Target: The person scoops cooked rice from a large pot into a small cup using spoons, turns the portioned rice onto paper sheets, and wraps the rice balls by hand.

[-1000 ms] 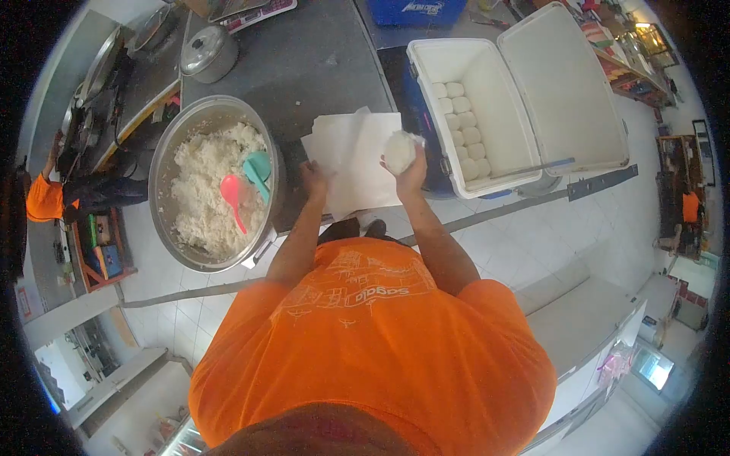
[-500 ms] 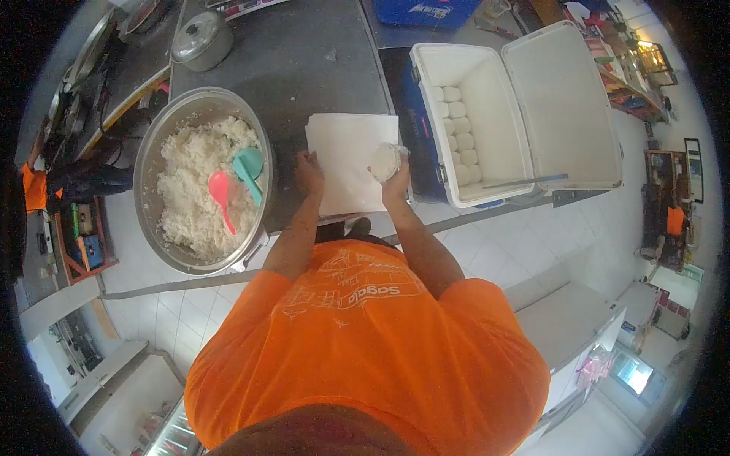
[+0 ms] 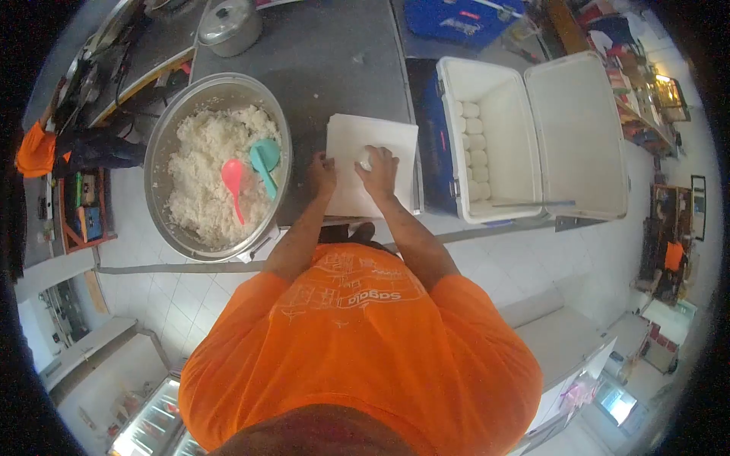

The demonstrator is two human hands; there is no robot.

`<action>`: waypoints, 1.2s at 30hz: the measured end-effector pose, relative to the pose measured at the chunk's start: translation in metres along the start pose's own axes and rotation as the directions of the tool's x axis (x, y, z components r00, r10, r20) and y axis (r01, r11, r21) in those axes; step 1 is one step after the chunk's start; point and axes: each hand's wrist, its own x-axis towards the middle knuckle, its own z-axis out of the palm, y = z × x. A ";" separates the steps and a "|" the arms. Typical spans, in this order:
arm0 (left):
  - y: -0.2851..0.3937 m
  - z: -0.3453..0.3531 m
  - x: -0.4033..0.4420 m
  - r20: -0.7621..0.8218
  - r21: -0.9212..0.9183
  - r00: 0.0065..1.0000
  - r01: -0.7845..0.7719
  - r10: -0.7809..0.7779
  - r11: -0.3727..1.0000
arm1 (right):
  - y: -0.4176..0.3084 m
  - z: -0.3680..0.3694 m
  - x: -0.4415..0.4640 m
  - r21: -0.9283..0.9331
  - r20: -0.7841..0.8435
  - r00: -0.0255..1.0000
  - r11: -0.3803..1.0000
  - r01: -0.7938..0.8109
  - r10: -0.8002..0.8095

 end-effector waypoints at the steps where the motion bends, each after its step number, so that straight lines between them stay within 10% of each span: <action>1: -0.008 0.006 0.007 -0.019 -0.008 1.000 0.002 -0.002 1.000 | -0.004 -0.006 0.008 0.096 -0.075 0.997 0.995 0.034 -0.027; 4: -0.049 0.032 0.020 0.038 -0.369 0.998 0.066 -0.055 0.927 | -0.072 -0.058 0.026 0.179 -0.323 0.938 0.965 0.193 -0.128; 6: -0.055 0.041 0.032 -0.098 0.041 0.994 -0.036 0.040 0.999 | -0.137 -0.064 0.038 0.372 -0.403 0.884 0.841 0.393 -0.235; 10: 0.002 0.000 0.004 0.063 -0.068 0.998 0.033 -0.029 0.997 | -0.240 -0.028 0.043 0.394 0.289 0.745 0.784 0.479 -0.601; 13: -0.007 0.001 0.013 0.108 -0.152 0.994 0.003 0.014 0.988 | -0.248 -0.008 0.030 0.188 0.048 0.737 0.731 0.657 -0.674; 20: 0.009 0.033 0.045 -0.040 -0.190 0.997 -0.075 0.069 0.979 | -0.025 -0.035 0.092 0.010 0.010 0.985 0.985 0.175 -0.175; 22: 0.017 0.043 0.058 -0.097 -0.210 0.988 -0.136 0.118 0.968 | 0.031 -0.040 0.099 -0.051 0.270 0.962 0.998 -0.021 0.035; 28: 0.058 -0.002 0.050 0.214 -0.238 0.926 -0.260 0.311 0.936 | 0.063 -0.051 0.112 -0.063 0.391 0.917 0.992 0.114 -0.080; 36: 0.025 -0.013 0.018 0.045 0.047 0.930 -0.367 0.365 0.929 | 0.074 -0.058 0.087 -0.170 0.424 0.823 0.859 0.483 -0.379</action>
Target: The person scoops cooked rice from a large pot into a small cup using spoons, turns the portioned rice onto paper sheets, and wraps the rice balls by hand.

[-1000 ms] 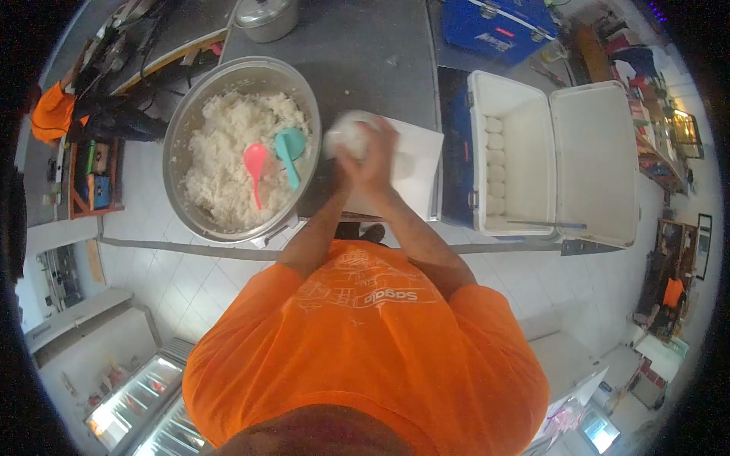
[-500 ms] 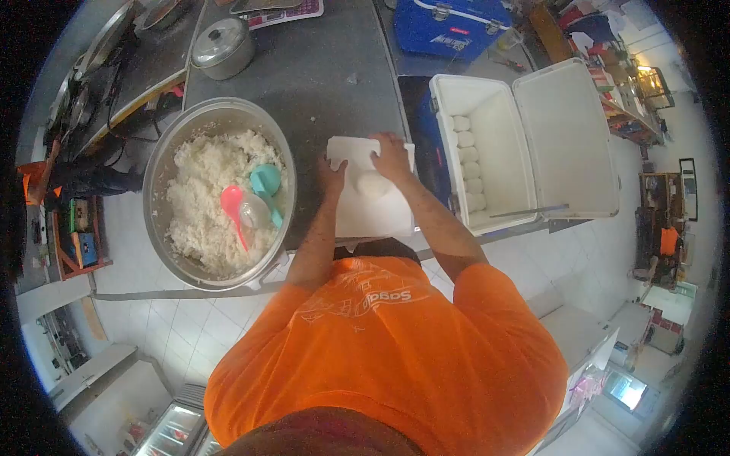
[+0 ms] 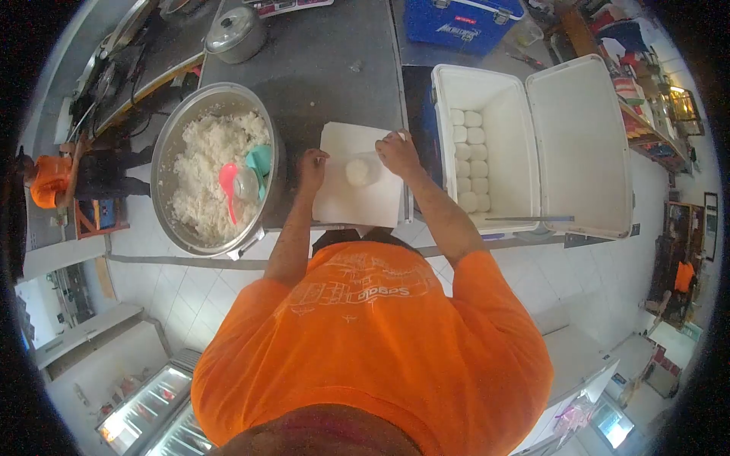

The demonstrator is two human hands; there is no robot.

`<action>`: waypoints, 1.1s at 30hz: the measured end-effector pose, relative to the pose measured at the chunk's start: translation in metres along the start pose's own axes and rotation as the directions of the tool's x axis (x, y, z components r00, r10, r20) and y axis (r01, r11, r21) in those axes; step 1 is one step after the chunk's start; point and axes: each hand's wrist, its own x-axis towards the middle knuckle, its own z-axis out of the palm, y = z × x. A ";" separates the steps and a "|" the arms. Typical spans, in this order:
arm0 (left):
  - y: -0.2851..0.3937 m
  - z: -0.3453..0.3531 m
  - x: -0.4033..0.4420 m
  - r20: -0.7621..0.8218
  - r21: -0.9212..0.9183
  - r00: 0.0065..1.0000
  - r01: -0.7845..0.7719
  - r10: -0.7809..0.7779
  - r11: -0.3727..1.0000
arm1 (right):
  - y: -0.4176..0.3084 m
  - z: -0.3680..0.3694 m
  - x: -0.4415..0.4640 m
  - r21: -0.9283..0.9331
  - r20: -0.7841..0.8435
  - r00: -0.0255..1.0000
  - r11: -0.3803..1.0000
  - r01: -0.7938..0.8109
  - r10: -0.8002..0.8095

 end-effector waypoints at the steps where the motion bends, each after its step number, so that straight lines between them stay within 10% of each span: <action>1: 0.007 -0.003 -0.006 -0.044 0.092 0.995 0.098 -0.095 0.991 | -0.008 0.003 -0.013 0.006 0.003 1.000 1.000 0.004 -0.004; 4: 0.028 -0.004 -0.021 -0.100 0.458 0.995 0.050 -0.005 0.888 | -0.022 0.014 -0.045 -0.178 -0.222 0.969 0.982 0.071 -0.110; 8: 0.076 0.006 -0.033 -0.121 0.400 0.955 -0.203 0.271 0.894 | -0.026 0.022 -0.058 -0.075 -0.358 0.930 0.996 0.057 -0.081; 10: 0.064 0.019 -0.038 0.389 0.535 0.857 -0.509 0.339 0.674 | -0.023 0.019 -0.057 -0.097 -0.382 0.919 0.993 0.063 -0.096; 13: 0.058 0.019 -0.041 0.499 0.605 0.861 -0.429 0.101 0.671 | -0.006 0.038 -0.056 -0.097 -0.448 0.893 0.995 0.010 -0.052; 17: 0.062 0.007 -0.065 0.460 0.585 0.875 -0.427 0.151 0.690 | -0.019 0.016 -0.056 0.202 -0.340 0.900 0.956 -0.215 0.274; 20: 0.058 0.012 -0.068 0.425 0.562 0.883 -0.429 0.198 0.707 | 0.013 0.044 -0.050 0.228 -0.331 0.922 0.965 -0.129 0.202; 23: 0.050 0.018 -0.071 0.422 0.555 0.883 -0.431 0.206 0.712 | 0.021 0.058 -0.036 0.653 -0.273 0.887 0.749 -0.113 0.372; 26: 0.043 0.020 -0.074 0.454 0.537 0.872 -0.430 0.181 0.726 | 0.017 0.044 -0.037 0.550 0.080 0.860 0.698 -0.459 0.503; 33: 0.046 0.019 -0.076 0.475 0.543 0.868 -0.421 0.148 0.727 | 0.046 0.093 -0.042 0.613 0.074 0.830 0.632 -0.475 0.552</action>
